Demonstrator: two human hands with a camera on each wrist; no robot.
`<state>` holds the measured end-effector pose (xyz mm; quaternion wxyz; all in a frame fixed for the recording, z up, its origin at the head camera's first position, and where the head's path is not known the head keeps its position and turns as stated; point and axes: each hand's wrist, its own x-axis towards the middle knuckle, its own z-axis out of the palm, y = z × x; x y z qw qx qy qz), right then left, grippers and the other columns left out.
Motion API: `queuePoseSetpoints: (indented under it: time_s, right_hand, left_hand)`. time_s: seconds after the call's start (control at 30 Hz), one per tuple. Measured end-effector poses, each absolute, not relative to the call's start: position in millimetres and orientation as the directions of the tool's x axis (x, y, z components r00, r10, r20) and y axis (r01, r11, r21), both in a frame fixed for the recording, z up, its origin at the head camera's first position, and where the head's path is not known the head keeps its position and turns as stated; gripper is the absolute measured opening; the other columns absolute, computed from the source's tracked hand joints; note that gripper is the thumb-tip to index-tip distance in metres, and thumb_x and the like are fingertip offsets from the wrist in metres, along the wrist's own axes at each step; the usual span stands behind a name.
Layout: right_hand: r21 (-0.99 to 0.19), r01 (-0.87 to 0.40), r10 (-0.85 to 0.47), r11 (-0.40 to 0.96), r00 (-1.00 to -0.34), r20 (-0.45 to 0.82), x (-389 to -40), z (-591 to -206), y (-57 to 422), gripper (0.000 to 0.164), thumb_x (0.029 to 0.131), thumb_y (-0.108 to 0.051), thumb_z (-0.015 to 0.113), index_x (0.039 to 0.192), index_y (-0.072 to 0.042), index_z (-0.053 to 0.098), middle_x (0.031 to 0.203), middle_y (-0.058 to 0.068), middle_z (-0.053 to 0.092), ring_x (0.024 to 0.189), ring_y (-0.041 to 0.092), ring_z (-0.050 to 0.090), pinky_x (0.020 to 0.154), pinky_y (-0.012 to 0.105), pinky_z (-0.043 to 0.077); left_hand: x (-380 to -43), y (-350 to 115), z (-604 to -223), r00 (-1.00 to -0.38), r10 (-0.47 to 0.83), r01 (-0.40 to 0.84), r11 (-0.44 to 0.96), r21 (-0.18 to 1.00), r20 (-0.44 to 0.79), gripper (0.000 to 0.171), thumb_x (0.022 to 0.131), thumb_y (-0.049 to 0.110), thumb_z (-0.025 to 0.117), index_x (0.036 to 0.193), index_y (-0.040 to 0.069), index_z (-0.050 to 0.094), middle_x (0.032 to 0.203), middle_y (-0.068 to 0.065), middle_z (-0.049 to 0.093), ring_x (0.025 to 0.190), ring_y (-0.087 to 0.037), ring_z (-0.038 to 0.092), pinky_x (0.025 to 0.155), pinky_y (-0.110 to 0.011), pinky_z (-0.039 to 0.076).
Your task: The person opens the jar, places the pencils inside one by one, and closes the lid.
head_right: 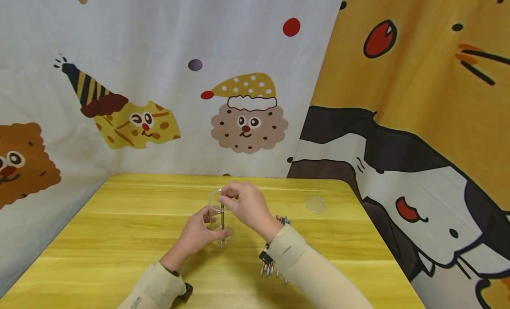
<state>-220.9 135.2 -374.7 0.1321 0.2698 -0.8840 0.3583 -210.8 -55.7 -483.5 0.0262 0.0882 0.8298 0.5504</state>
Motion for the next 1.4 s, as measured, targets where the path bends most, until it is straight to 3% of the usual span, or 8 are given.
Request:
queuePoseSetpoints:
  time_s: [0.2,0.37,0.43,0.6,0.73,0.8,1.03,1.4]
  right_hand:
    - [-0.546,-0.541,-0.393,0.64,-0.841,0.373,-219.9,-371.0,132.5,0.008,0.101,-0.024,0.077,0.104,-0.018,0.081,0.1,-0.004,0.081,0.092,0.011,0.075,0.078,0.028,0.062]
    - [-0.551,-0.516,-0.408,0.655,-0.856,0.316,-221.9,-367.7,132.3,0.012,0.104,-0.024,0.074,0.105,-0.016,0.082,0.097,-0.003,0.082,0.079,0.005,0.071,0.073,0.027,0.059]
    - [-0.525,-0.529,-0.426,0.666,-0.848,0.314,-222.8,-366.5,132.7,0.014,0.105,-0.024,0.072,0.108,-0.016,0.083,0.097,-0.003,0.082,0.069,0.003,0.065,0.069,0.026,0.056]
    - [-0.428,-0.551,-0.439,0.716,-0.832,0.339,-221.9,-366.1,132.8,0.02,0.107,-0.022,0.067,0.12,-0.019,0.082,0.094,-0.005,0.081,0.071,0.009,0.056,0.071,0.031,0.052]
    - [-0.416,-0.551,-0.432,0.723,-0.831,0.35,-221.7,-367.1,132.3,0.023,0.107,-0.023,0.066,0.124,-0.018,0.081,0.077,-0.007,0.074,0.065,0.01,0.054,0.103,0.046,0.057]
    - [-0.413,-0.554,-0.432,0.723,-0.829,0.355,-221.8,-367.4,132.3,0.023,0.107,-0.023,0.066,0.124,-0.018,0.081,0.075,-0.008,0.073,0.063,0.009,0.053,0.109,0.048,0.054]
    - [-0.415,-0.549,-0.426,0.726,-0.832,0.355,-220.9,-367.6,133.1,0.024,0.107,-0.024,0.066,0.126,-0.018,0.08,0.09,-0.005,0.08,0.077,0.01,0.06,0.073,0.032,0.051]
    - [-0.494,-0.527,-0.398,0.691,-0.849,0.349,-217.6,-366.8,136.4,0.025,0.106,-0.023,0.066,0.127,-0.017,0.079,0.096,-0.004,0.08,0.09,0.014,0.069,0.071,0.029,0.054]
  left_hand:
    - [-210.6,-55.7,-484.4,-0.985,0.167,0.112,0.392,0.913,0.049,0.067,0.078,0.037,0.098,0.131,0.017,0.064,0.143,-0.017,0.065,0.13,-0.041,0.063,0.101,-0.056,0.059]
    - [-211.3,-56.2,-484.5,-0.984,0.173,0.117,0.395,0.911,0.051,0.068,0.078,0.037,0.098,0.133,0.017,0.063,0.144,-0.017,0.065,0.131,-0.041,0.063,0.101,-0.055,0.059]
    - [-211.2,-56.2,-484.2,-0.983,0.174,0.117,0.394,0.911,0.051,0.068,0.078,0.037,0.098,0.132,0.016,0.063,0.144,-0.018,0.065,0.131,-0.042,0.063,0.1,-0.055,0.06]
    - [-210.9,-56.1,-484.0,-0.984,0.174,0.114,0.397,0.911,0.047,0.067,0.078,0.037,0.098,0.132,0.018,0.063,0.144,-0.018,0.064,0.131,-0.042,0.063,0.101,-0.056,0.059]
    - [-211.6,-55.9,-483.6,-0.983,0.175,0.118,0.399,0.909,0.051,0.067,0.078,0.037,0.098,0.132,0.019,0.063,0.144,-0.017,0.065,0.131,-0.041,0.064,0.1,-0.056,0.059]
    - [-211.6,-55.8,-483.1,-0.983,0.174,0.12,0.398,0.909,0.054,0.067,0.078,0.037,0.098,0.132,0.018,0.063,0.144,-0.017,0.065,0.13,-0.041,0.064,0.1,-0.056,0.059]
    - [-211.5,-56.1,-483.2,-0.983,0.175,0.124,0.405,0.906,0.057,0.067,0.078,0.037,0.098,0.131,0.018,0.064,0.143,-0.018,0.065,0.131,-0.042,0.064,0.1,-0.056,0.059]
    - [-210.7,-56.1,-483.2,-0.982,0.178,0.125,0.391,0.912,0.058,0.067,0.078,0.037,0.098,0.131,0.017,0.064,0.143,-0.02,0.064,0.131,-0.042,0.063,0.1,-0.056,0.059]
